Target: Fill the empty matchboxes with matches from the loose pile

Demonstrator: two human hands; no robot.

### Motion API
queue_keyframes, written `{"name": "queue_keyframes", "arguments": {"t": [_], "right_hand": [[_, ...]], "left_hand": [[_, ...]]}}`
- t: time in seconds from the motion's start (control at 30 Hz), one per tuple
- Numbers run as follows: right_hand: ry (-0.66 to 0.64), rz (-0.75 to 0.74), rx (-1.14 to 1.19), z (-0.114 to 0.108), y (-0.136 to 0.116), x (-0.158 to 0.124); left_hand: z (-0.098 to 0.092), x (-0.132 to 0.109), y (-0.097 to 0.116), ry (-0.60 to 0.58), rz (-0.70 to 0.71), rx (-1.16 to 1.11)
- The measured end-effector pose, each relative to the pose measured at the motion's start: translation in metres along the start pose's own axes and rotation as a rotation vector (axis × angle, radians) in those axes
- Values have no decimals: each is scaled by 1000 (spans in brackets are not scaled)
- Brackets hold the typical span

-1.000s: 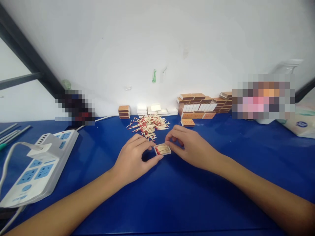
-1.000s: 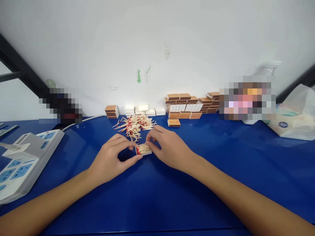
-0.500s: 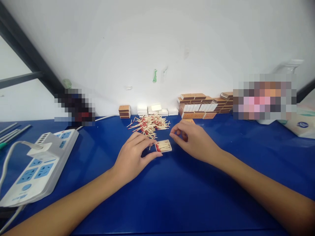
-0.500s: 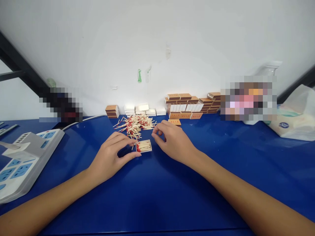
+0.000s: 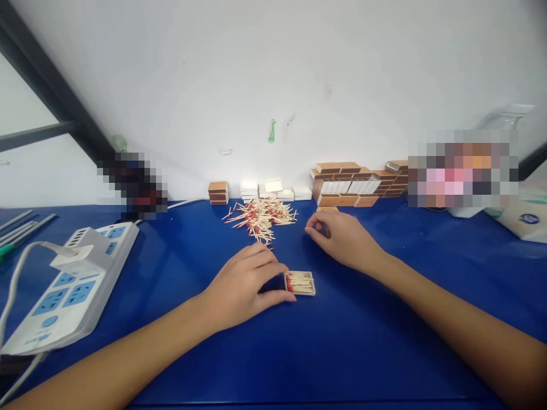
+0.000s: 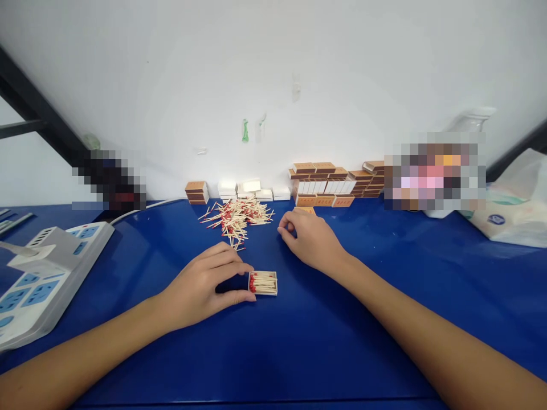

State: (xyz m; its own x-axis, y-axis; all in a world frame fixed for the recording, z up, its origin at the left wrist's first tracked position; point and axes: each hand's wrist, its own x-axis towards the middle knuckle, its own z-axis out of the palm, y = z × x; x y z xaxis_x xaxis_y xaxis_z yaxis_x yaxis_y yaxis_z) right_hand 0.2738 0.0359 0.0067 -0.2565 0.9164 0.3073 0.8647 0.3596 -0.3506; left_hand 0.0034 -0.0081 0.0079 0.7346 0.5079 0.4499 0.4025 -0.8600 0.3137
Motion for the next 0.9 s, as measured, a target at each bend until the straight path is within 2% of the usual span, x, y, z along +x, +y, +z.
{"name": "queue_keyframes", "arguments": {"t": [0.1,0.23,0.3,0.57,0.9], "right_hand": [[25,-10,3,4,3,5],[-23,-192,52,16,4,16],[-42,-237,62,21,4,21],[-28,-195,88,27,2,29],[-64,-204,62,16,3,19]], "left_hand": [[0,0,2,-6,-2,2],[-1,1,2,-23,-24,-11],[-2,2,2,-20,-32,-11],[-2,2,4,-7,-22,-14],[1,1,0,10,-28,-11]]}}
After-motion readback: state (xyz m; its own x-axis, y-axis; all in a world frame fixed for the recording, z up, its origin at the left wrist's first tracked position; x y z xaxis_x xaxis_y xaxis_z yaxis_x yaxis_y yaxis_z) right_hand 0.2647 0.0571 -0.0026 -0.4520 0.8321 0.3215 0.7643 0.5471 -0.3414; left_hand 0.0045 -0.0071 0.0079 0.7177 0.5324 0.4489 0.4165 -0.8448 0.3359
